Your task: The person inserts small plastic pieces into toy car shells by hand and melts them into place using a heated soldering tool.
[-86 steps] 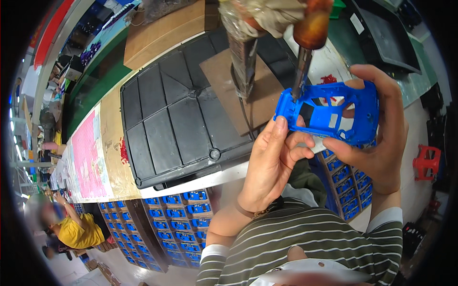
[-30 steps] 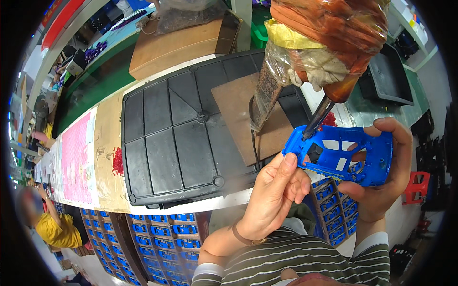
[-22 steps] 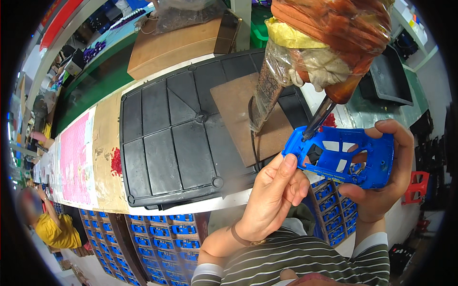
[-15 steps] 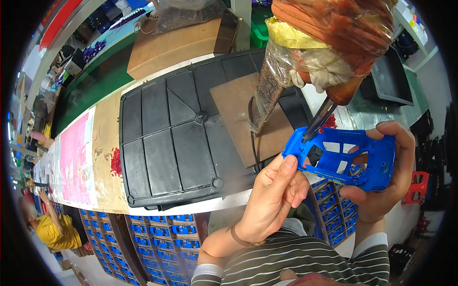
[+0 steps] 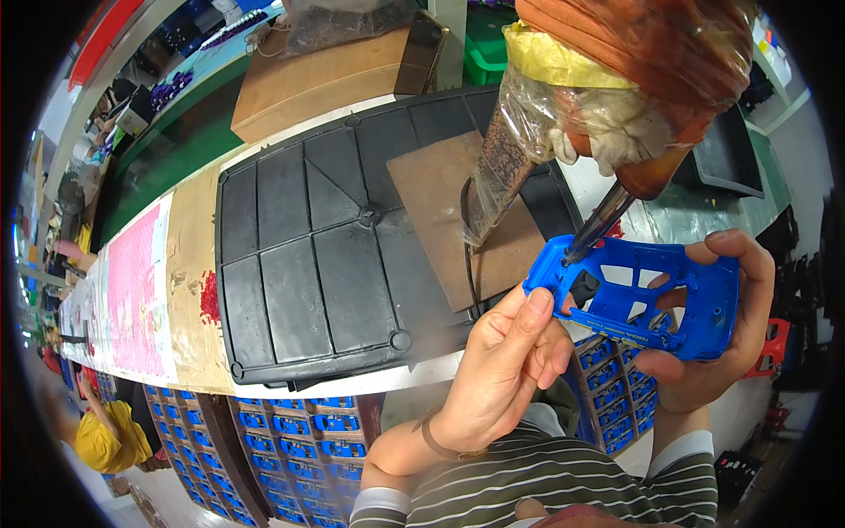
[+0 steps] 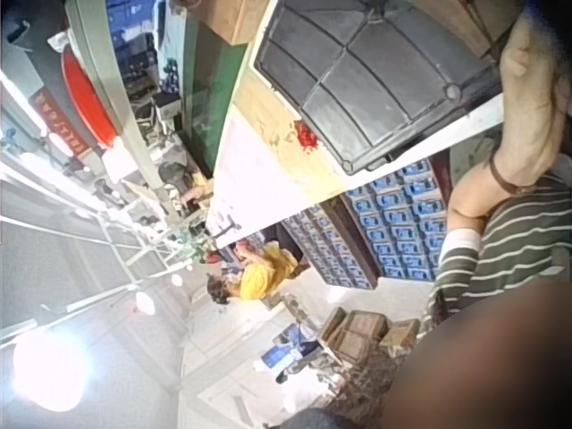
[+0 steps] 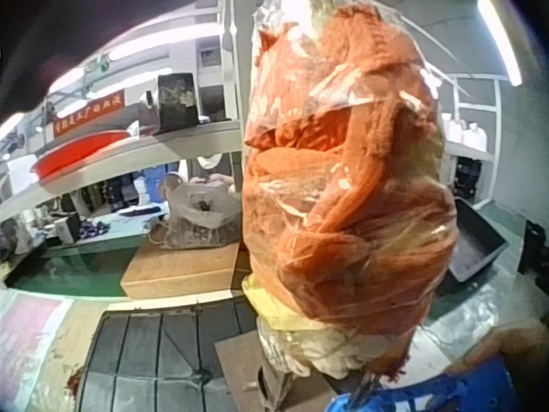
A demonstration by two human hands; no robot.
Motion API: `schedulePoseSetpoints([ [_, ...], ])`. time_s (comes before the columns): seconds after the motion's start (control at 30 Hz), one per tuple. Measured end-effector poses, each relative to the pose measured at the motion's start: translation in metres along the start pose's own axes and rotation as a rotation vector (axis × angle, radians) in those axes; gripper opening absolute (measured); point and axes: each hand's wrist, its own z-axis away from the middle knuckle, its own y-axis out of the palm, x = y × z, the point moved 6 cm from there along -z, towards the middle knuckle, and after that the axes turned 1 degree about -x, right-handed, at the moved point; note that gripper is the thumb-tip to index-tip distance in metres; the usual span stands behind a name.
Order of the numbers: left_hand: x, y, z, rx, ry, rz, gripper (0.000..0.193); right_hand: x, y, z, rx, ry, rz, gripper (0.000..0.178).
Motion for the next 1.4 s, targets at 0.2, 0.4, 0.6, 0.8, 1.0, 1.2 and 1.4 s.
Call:
schedulePoseSetpoints([
  [0.2, 0.002, -0.002, -0.002, -0.008, -0.011, 0.02, 0.029, -0.001, 0.001, 0.002, -0.042, 0.012, 0.035, 0.105],
  [0.4, 0.002, -0.002, -0.004, -0.026, -0.027, 0.063, 0.03, -0.001, 0.007, 0.0, -0.044, 0.085, -0.005, 0.104],
  [0.6, 0.003, -0.003, -0.002, -0.02, -0.027, 0.033, 0.031, -0.002, 0.006, 0.002, -0.074, 0.059, 0.032, 0.104],
  [0.8, 0.002, 0.001, -0.001, -0.006, -0.038, 0.039, 0.032, 0.003, 0.002, 0.003, -0.118, 0.01, 0.101, 0.106],
  [1.0, 0.002, 0.0, 0.0, -0.018, -0.052, 0.012, 0.032, 0.003, 0.004, 0.004, -0.117, 0.014, 0.119, 0.108],
  [1.2, 0.002, -0.001, 0.0, -0.029, -0.054, 0.012, 0.032, 0.003, 0.001, 0.004, -0.104, -0.009, 0.115, 0.108],
  [1.4, 0.002, -0.001, 0.0, -0.017, -0.048, 0.017, 0.031, 0.003, 0.0, 0.004, -0.072, -0.028, 0.13, 0.108],
])
